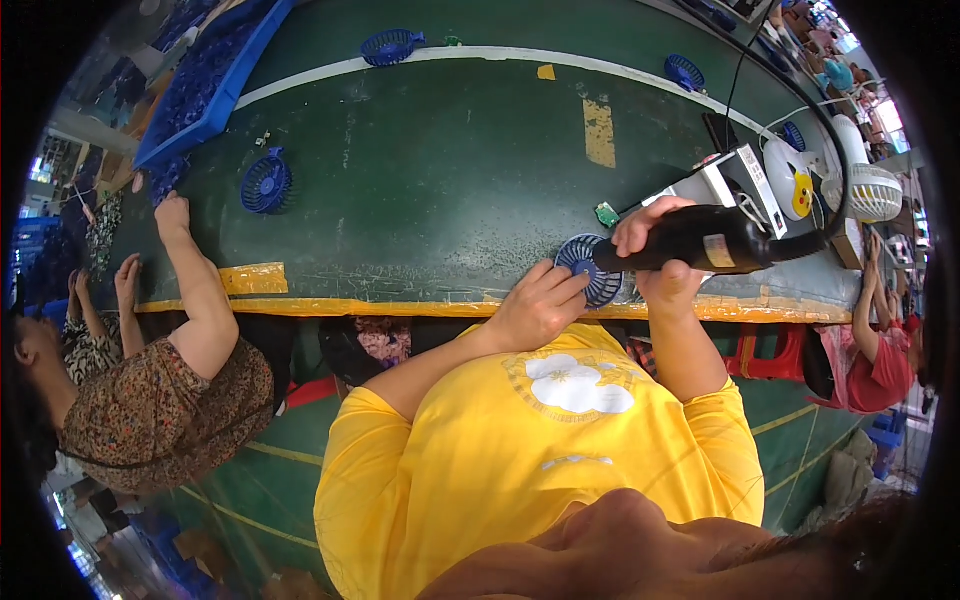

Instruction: The person assembles mini fan covers by positioning the covers on the workbench, fastening them using an electric screwdriver, and sliding the assembled parts onto the conveyor belt.

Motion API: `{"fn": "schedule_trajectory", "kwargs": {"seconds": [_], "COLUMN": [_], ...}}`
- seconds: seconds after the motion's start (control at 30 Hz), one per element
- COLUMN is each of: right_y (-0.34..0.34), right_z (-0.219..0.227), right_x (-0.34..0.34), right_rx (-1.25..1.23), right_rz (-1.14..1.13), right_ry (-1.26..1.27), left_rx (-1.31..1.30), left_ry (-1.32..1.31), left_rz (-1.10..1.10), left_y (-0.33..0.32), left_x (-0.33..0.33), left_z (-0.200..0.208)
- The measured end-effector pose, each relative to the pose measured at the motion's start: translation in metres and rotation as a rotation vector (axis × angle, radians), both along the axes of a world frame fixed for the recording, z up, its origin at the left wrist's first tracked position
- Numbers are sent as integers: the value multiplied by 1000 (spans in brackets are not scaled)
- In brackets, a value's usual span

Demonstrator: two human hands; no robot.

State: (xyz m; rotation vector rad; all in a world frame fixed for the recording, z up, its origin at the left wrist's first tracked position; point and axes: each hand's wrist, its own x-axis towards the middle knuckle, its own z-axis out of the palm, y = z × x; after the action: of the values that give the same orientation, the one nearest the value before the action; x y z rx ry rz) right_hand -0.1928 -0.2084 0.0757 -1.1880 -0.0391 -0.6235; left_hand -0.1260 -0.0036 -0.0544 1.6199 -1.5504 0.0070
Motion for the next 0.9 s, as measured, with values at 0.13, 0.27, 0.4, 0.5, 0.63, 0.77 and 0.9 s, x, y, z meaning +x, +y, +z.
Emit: {"fn": "schedule_trajectory", "kwargs": {"seconds": [0.13, 0.27, 0.4, 0.5, 0.63, 0.77, 0.9], "right_y": [15, 12, 11, 13, -5, -23, -12], "right_z": [-5, -16, -22, -20, -5, 32, 39], "right_x": [9, 21, 25, 22, 8, -11, -32], "right_rx": [0, 19, -12, -22, 34, 6, -36], "right_rz": [49, 99, 136, 140, 14, -211, -223], "right_ry": [35, 92, 96, 91, 111, 45, 60], "left_rx": [-15, -24, -36, -40, -21, 1, 87], "left_ry": [-5, -4, -7, -19, -54, -268, -280], "left_rz": [-19, -55, -92, -111, -103, -7, 126], "left_y": [7, 6, 5, 5, 12, 24, 62], "left_x": [0, 9, 15, 13, 20, 59, 200], "left_z": [-3, -6, -8, -4, 9, 23, 37]}}
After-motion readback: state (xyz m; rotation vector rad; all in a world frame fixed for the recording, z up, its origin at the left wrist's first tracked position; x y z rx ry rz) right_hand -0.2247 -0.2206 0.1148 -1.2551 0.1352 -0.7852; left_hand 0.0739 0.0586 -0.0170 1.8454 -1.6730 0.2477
